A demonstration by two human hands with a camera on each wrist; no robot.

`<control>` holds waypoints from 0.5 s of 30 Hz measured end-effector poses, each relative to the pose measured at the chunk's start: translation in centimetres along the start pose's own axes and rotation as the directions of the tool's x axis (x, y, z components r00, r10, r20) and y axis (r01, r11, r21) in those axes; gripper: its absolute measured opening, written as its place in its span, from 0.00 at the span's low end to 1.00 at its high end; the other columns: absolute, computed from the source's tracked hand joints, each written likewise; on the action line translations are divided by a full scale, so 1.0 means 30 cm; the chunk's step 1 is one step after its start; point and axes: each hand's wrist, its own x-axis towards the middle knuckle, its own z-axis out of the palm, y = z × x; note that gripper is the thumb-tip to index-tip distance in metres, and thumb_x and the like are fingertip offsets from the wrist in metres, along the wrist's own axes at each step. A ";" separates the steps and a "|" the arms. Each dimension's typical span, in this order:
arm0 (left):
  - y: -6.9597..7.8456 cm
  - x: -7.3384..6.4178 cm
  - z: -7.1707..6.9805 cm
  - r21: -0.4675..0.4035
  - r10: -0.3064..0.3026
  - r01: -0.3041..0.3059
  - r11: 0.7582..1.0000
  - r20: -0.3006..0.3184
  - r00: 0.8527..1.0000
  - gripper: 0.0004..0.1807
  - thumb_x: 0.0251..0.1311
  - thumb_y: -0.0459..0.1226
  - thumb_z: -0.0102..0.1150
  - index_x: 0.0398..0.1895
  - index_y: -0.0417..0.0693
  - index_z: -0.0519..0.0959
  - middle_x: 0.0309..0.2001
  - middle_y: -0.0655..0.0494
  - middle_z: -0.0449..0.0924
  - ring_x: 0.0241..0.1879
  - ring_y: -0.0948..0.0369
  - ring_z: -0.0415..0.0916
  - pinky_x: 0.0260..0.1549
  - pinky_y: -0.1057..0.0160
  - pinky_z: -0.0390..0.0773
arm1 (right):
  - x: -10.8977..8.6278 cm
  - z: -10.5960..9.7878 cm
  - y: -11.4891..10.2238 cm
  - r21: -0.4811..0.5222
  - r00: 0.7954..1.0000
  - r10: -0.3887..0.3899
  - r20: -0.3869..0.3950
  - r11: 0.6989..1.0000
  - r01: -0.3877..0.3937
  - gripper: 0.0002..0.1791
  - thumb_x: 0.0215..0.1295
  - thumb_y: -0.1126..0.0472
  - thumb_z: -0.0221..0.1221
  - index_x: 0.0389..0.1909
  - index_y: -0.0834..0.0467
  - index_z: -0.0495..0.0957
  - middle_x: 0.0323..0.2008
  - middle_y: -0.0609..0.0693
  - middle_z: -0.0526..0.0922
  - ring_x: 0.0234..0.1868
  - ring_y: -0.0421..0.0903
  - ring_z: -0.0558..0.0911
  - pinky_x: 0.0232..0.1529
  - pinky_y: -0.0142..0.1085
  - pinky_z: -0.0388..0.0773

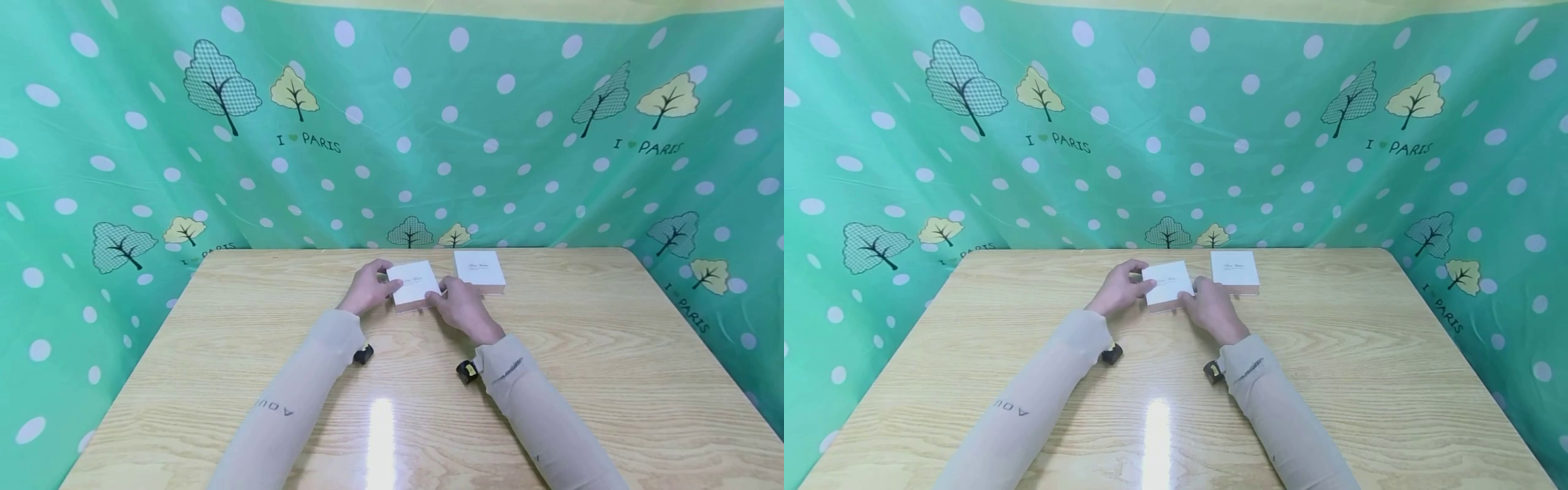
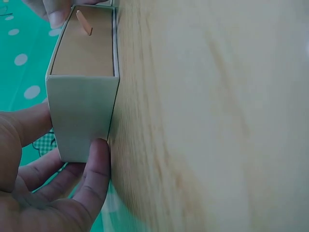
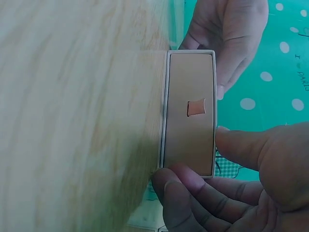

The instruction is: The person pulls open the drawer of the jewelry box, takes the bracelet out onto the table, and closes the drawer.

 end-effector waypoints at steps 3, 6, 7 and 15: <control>-0.003 -0.007 -0.004 0.007 0.008 -0.008 1.000 -0.001 1.000 0.30 0.59 0.42 0.63 0.63 0.44 0.68 0.61 0.47 0.69 0.57 0.51 0.70 0.55 0.54 0.73 | -0.001 0.000 -0.002 0.002 1.000 0.002 0.003 1.000 -0.002 0.16 0.67 0.51 0.57 0.41 0.61 0.76 0.26 0.51 0.77 0.25 0.47 0.74 0.25 0.37 0.72; -0.007 -0.014 -0.008 0.006 0.009 -0.009 1.000 0.000 1.000 0.29 0.59 0.41 0.64 0.63 0.44 0.68 0.60 0.46 0.69 0.56 0.51 0.71 0.53 0.56 0.75 | -0.003 -0.001 -0.005 0.013 1.000 0.008 0.017 1.000 -0.009 0.16 0.67 0.51 0.58 0.41 0.61 0.76 0.27 0.51 0.77 0.25 0.47 0.74 0.24 0.37 0.72; -0.007 -0.017 -0.009 0.006 0.008 -0.008 1.000 -0.002 1.000 0.29 0.59 0.41 0.64 0.63 0.44 0.68 0.60 0.47 0.69 0.56 0.52 0.71 0.52 0.56 0.75 | -0.003 -0.001 -0.005 0.016 1.000 0.010 0.023 1.000 -0.011 0.16 0.67 0.51 0.58 0.40 0.61 0.76 0.27 0.51 0.77 0.25 0.47 0.74 0.24 0.36 0.72; -0.004 -0.037 -0.015 -0.013 -0.010 0.010 1.000 -0.009 1.000 0.29 0.58 0.40 0.64 0.63 0.44 0.68 0.60 0.47 0.70 0.54 0.52 0.73 0.48 0.58 0.77 | -0.003 0.003 -0.004 0.030 0.999 0.013 0.039 0.999 -0.014 0.16 0.67 0.51 0.57 0.41 0.61 0.76 0.28 0.51 0.77 0.27 0.47 0.74 0.26 0.37 0.73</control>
